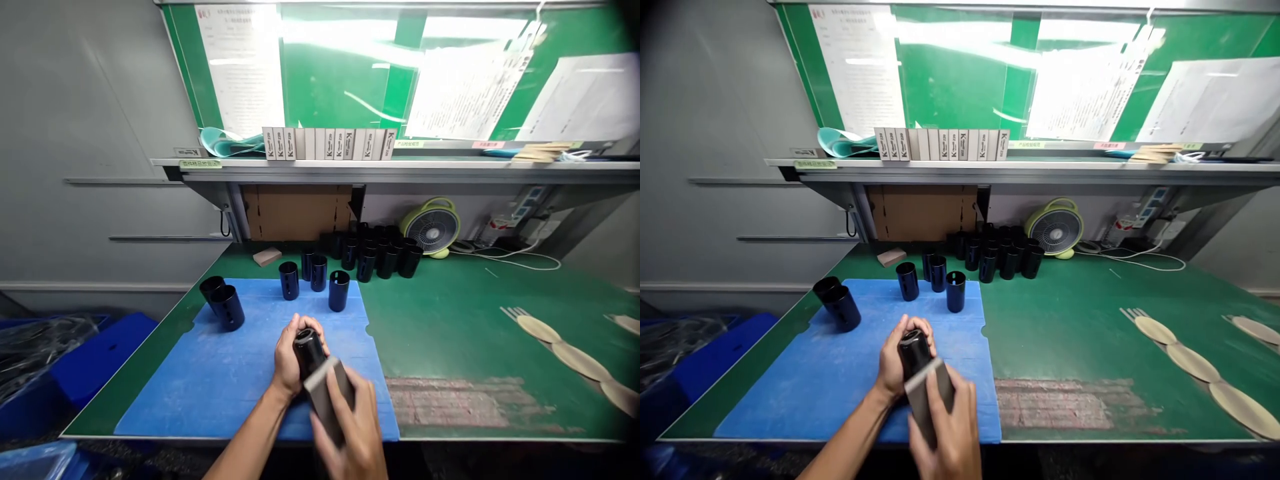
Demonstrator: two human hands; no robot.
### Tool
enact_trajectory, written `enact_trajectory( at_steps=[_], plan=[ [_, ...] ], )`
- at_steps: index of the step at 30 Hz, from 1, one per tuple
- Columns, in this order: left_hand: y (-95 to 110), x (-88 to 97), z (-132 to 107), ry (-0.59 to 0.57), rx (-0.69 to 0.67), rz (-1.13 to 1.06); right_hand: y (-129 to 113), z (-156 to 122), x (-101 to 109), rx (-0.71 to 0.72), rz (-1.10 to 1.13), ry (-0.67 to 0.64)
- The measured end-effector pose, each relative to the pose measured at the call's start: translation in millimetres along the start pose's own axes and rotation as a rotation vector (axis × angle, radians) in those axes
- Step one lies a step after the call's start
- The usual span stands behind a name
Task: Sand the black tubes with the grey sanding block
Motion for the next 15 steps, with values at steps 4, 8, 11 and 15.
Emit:
enact_trajectory(
  at_steps=[4,8,11,15],
  plan=[
    [6,-16.1,-5,-0.111,-0.008,-0.017,14,-35,27,-0.082,0.004,-0.091],
    [0,-33.0,-16,-0.276,0.114,0.011,38,-13,59,-0.291,0.07,-0.011],
    [-9,-41.3,-24,-0.372,0.218,0.059,43,11,69,-0.357,0.088,0.034],
    [-22,-30.6,-22,-0.261,0.245,0.008,21,48,61,-0.255,0.072,0.048]
  ],
)
Point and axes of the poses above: each hand's wrist, its own z-axis towards the middle knuckle, its own x-axis out of the back of the hand, y = z × x, the point moved 8 cm from there along z, towards the middle knuckle, and after that the axes turned 12 degrees about z, right-handed, at the moved point
